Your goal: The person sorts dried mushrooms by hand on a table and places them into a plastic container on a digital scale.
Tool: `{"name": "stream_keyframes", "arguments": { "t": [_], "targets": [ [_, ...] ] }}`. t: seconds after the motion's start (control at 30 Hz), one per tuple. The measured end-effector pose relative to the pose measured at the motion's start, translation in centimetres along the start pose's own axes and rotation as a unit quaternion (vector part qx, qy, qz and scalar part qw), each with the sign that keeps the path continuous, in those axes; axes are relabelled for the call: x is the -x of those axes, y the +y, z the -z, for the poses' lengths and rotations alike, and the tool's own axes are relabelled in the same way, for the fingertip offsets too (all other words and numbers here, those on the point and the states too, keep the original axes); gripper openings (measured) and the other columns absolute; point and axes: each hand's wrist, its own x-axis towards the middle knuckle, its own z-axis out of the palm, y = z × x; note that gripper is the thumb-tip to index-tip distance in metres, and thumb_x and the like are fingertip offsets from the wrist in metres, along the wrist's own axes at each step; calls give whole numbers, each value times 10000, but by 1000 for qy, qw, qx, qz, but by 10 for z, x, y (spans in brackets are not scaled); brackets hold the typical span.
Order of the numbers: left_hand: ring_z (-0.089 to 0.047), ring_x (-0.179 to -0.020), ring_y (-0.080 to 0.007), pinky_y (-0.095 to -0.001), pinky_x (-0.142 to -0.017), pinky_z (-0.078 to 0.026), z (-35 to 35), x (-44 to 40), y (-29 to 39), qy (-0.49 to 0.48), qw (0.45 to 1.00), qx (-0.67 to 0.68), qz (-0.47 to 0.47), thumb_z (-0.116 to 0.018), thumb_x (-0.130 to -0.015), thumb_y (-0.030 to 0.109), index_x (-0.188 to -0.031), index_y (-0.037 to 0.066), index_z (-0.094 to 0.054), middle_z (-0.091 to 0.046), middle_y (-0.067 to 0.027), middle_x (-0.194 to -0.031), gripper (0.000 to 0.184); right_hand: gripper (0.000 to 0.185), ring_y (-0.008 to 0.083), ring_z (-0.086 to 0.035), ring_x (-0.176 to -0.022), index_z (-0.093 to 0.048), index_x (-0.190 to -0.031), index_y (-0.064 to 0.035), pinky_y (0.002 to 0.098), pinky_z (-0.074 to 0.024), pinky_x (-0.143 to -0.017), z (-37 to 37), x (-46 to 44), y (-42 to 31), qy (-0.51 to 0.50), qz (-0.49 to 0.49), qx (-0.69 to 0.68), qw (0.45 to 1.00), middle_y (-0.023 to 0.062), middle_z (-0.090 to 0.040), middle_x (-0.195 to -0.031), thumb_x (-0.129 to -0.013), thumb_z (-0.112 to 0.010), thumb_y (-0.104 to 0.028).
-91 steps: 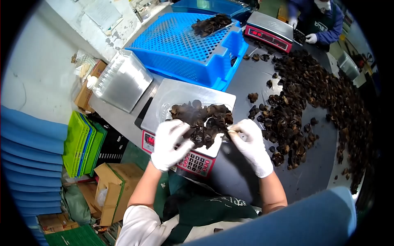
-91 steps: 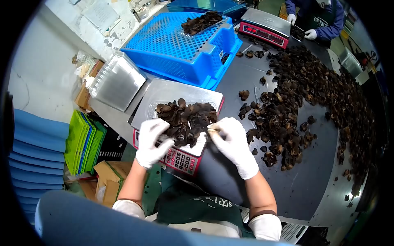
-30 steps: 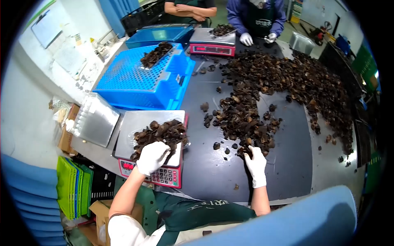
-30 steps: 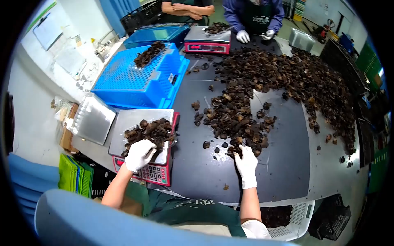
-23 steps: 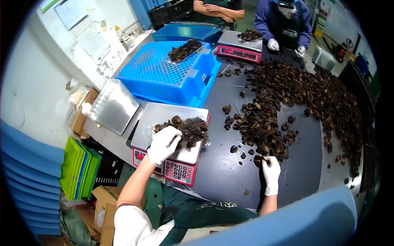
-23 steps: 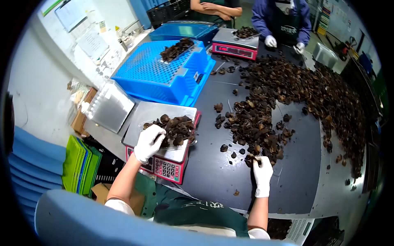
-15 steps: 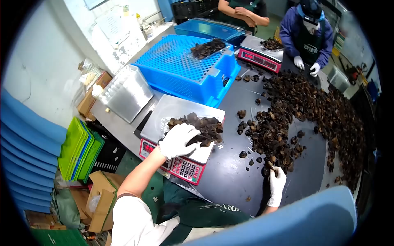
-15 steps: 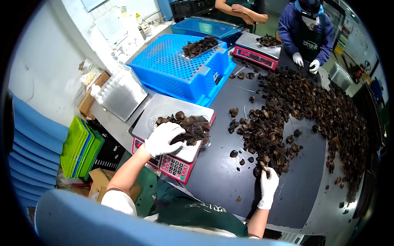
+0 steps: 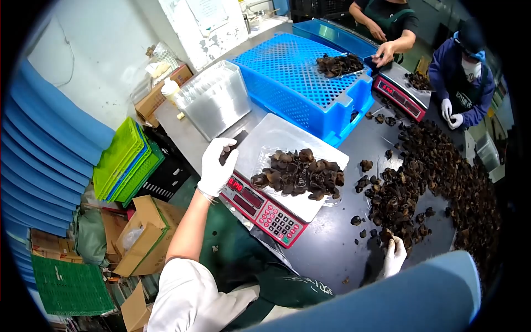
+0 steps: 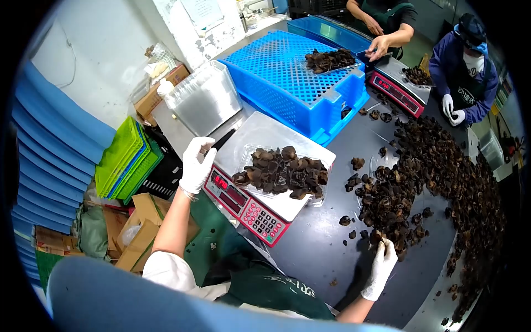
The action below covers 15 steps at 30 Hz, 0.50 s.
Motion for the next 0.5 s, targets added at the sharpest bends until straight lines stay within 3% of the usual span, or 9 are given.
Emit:
{"name": "stream_keyframes", "arguments": {
  "t": [0.03,0.07,0.1,0.13,0.2,0.27,0.33,0.4,0.5],
  "targets": [
    [-581,-868,-141,-281,-802,-454,0,1,-1,0,1000,2,1,-678,-828,24,-1054,39,-632,-616,-37,-934,231,149,111,-571,-716,-649,-1026,29,264,-486,-694,-4,-4,-7,-3,-5,-26,1000,37,-666,-847,-968,-567,-82],
    [-593,-886,-162,-283,-790,-470,-2,2,-1,-20,1000,-4,-15,-692,-817,39,-1064,38,-627,-621,-59,-970,256,155,69,-545,-700,-654,-1054,13,230,-461,-650,-4,0,-61,-28,24,-12,999,4,-634,-822,-974,-565,-86],
    [-606,-904,-183,-284,-777,-486,-5,3,-1,-41,999,-8,-32,-706,-806,55,-1074,37,-623,-626,-81,-1006,282,160,55,-529,-690,-657,-1065,7,219,-446,-632,-12,-4,-72,-40,-22,-58,997,-10,-614,-804,-973,-568,-89],
    [-612,-989,-233,-333,-850,-493,-9,5,2,-81,997,5,0,-745,-789,114,-1135,47,-609,-618,-103,-1094,378,165,41,-514,-679,-660,-1077,0,208,-432,-614,-17,-7,-81,-50,-67,-104,991,-24,-595,-786,-972,-571,-92],
    [-583,-1123,-310,-405,-963,-469,-25,9,-1,-144,988,1,-62,-777,-773,200,-1231,56,-589,-589,-154,-1224,516,173,44,-516,-679,-676,-1085,-1,203,-433,-611,-28,-9,-128,-90,-43,-88,991,-27,-597,-811,-955,-598,-85],
    [-439,-1308,-424,-481,-1098,-358,-41,11,0,-211,966,-73,-128,-806,-735,355,-1368,65,-519,-462,-246,-1407,754,183,45,-515,-679,-678,-1095,0,204,-430,-608,-43,-16,-153,-121,-22,-130,984,-25,-601,-809,-948,-593,-67],
    [-394,-1329,-461,-533,-1116,-310,-59,12,4,-221,959,-74,-159,-814,-714,431,-1396,73,-491,-427,-251,-1438,835,186,29,-494,-645,-677,-1090,-5,202,-398,-578,-57,-27,-162,-124,40,-142,981,-40,-596,-773,-952,-575,-76],
    [-361,-1349,-477,-593,-1106,-270,-73,8,3,-228,942,-108,-220,-787,-714,525,-1429,93,-465,-402,-242,-1466,896,184,34,-504,-665,-683,-1078,0,202,-413,-605,-57,-34,-163,-123,33,-134,983,-36,-603,-790,-949,-565,-60],
    [-359,-1361,-454,-534,-1132,-283,-87,4,-4,-287,929,-99,-211,-795,-719,490,-1414,106,-488,-431,-227,-1441,851,243,80,-545,-664,-668,-1154,-8,252,-458,-628,-59,-52,-153,-27,158,19,987,-5,-644,-769,-938,-570,-62]
  ]
}}
